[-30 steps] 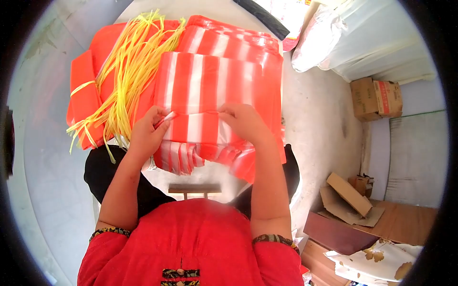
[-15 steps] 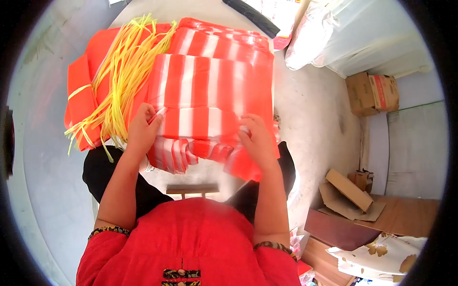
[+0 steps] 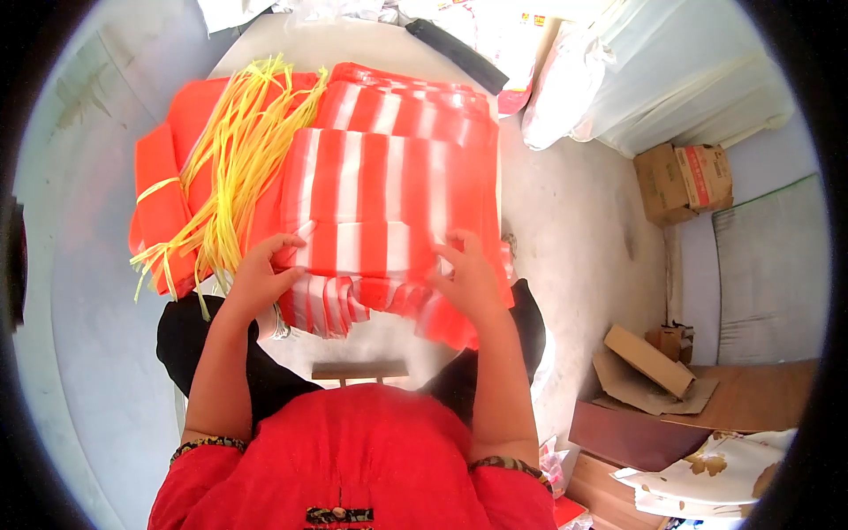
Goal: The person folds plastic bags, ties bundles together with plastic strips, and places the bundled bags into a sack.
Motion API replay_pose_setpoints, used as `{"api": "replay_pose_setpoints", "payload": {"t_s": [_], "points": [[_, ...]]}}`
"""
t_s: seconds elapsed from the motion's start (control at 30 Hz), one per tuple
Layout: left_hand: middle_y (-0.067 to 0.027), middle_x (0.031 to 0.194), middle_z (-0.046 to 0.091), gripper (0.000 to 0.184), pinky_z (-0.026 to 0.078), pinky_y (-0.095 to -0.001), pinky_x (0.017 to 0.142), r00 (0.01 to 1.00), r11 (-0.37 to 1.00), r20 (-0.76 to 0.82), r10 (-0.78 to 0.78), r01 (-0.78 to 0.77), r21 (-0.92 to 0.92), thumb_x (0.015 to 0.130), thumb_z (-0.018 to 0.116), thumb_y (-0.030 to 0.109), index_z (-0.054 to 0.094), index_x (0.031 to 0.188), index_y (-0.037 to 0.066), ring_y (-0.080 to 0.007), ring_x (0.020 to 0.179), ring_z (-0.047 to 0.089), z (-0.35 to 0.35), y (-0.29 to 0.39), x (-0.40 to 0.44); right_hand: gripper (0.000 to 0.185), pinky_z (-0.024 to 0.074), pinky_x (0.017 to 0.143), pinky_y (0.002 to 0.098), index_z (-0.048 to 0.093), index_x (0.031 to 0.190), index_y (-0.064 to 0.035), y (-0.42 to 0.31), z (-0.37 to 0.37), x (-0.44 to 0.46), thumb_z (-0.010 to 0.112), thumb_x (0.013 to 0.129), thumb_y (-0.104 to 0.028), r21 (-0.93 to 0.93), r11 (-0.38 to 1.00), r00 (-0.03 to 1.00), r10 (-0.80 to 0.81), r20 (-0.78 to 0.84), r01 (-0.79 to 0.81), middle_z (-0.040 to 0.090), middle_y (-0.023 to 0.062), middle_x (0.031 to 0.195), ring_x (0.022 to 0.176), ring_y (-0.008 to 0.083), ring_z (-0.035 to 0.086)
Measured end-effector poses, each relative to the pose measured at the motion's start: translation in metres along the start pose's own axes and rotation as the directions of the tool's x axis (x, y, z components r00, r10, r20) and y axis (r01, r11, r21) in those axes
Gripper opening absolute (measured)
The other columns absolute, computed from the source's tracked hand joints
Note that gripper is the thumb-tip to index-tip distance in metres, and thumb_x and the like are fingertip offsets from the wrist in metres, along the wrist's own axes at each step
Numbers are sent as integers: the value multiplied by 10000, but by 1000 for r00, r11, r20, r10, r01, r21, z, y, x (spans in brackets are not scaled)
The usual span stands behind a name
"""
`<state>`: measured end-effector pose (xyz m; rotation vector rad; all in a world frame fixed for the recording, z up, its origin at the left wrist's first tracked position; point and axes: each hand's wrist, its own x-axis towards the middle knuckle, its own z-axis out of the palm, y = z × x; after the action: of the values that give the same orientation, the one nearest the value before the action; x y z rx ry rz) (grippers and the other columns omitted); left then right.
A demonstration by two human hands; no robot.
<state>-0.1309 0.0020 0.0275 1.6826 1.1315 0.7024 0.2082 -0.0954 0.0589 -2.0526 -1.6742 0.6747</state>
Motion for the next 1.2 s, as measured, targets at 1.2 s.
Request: {"api": "replay_pose_setpoints", "payload": {"t_s": [1.2], "points": [[-24, 836, 612, 116, 469, -261, 748, 983, 999, -181, -16, 7, -51, 1018, 639, 124, 637, 1028, 9, -86, 789, 552, 28, 16, 30, 160, 471, 876, 296, 641, 1117, -12, 84, 1, -7, 609, 1033, -144, 714, 698, 967, 217, -136, -56, 635, -3, 940, 858, 118, 556]]}}
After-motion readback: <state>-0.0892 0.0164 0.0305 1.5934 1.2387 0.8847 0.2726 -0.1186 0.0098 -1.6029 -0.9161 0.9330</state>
